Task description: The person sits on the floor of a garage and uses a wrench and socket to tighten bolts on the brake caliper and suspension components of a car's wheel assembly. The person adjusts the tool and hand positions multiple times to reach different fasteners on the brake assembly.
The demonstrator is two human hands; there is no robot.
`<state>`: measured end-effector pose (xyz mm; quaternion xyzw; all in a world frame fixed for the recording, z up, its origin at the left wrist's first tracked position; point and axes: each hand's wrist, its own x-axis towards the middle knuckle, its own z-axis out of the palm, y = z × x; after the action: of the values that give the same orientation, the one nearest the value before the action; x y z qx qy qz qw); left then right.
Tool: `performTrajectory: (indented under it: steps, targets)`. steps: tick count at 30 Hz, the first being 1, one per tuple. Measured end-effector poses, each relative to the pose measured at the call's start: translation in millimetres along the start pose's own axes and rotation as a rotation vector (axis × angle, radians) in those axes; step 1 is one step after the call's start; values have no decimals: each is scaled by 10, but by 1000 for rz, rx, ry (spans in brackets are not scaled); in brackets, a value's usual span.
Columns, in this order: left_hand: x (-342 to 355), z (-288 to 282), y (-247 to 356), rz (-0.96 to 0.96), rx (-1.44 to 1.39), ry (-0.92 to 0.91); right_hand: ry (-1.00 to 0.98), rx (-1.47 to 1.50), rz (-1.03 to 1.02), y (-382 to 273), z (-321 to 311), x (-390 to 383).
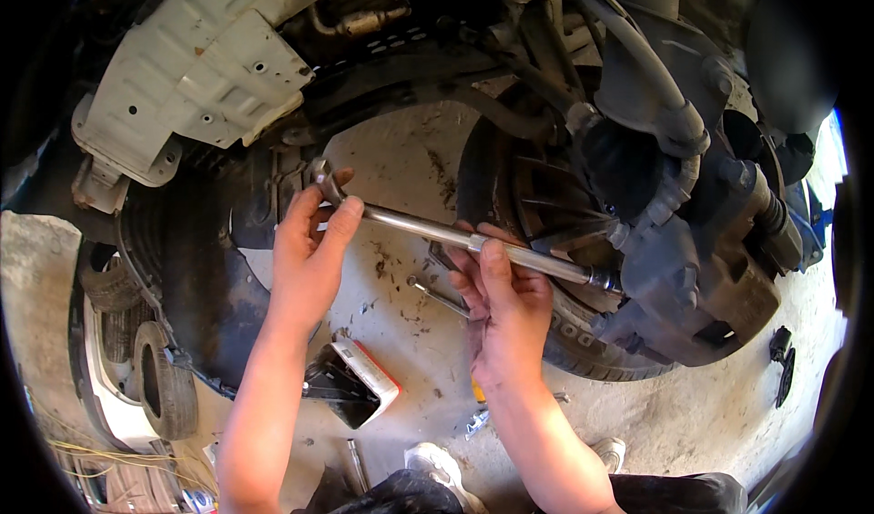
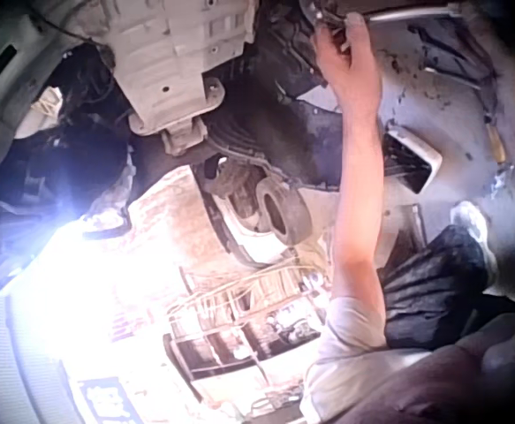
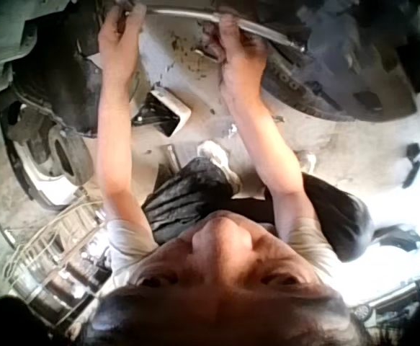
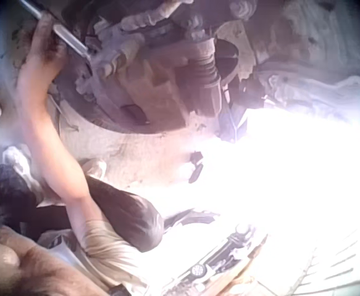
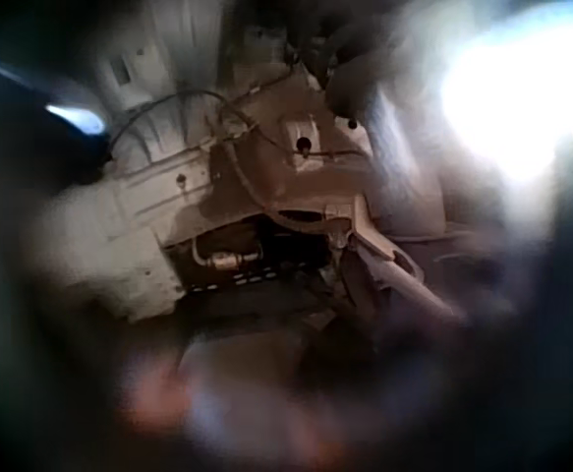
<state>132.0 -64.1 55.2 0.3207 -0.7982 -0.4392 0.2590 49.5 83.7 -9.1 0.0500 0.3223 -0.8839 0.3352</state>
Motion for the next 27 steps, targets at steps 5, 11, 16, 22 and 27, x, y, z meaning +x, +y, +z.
performTrajectory:
  steps: [5, 11, 16, 22, 27]
  targets:
    - [-5, 148, 158, -37, -266, -40, 10, -84, -27, -74, 15, 35]
    - [99, 84, 24, 67, -70, -98, 15, -58, -53, -71, 3, 54]
    - [112, 26, -150, 91, 267, -94, 6, 7, 2, -80, -28, 23]
    - [97, 103, -238, 219, 299, -14, -58, 12, 5, -90, -69, 5]
    - [85, 126, -35, -49, 170, 45, -147, 43, -24, -56, -56, -44]
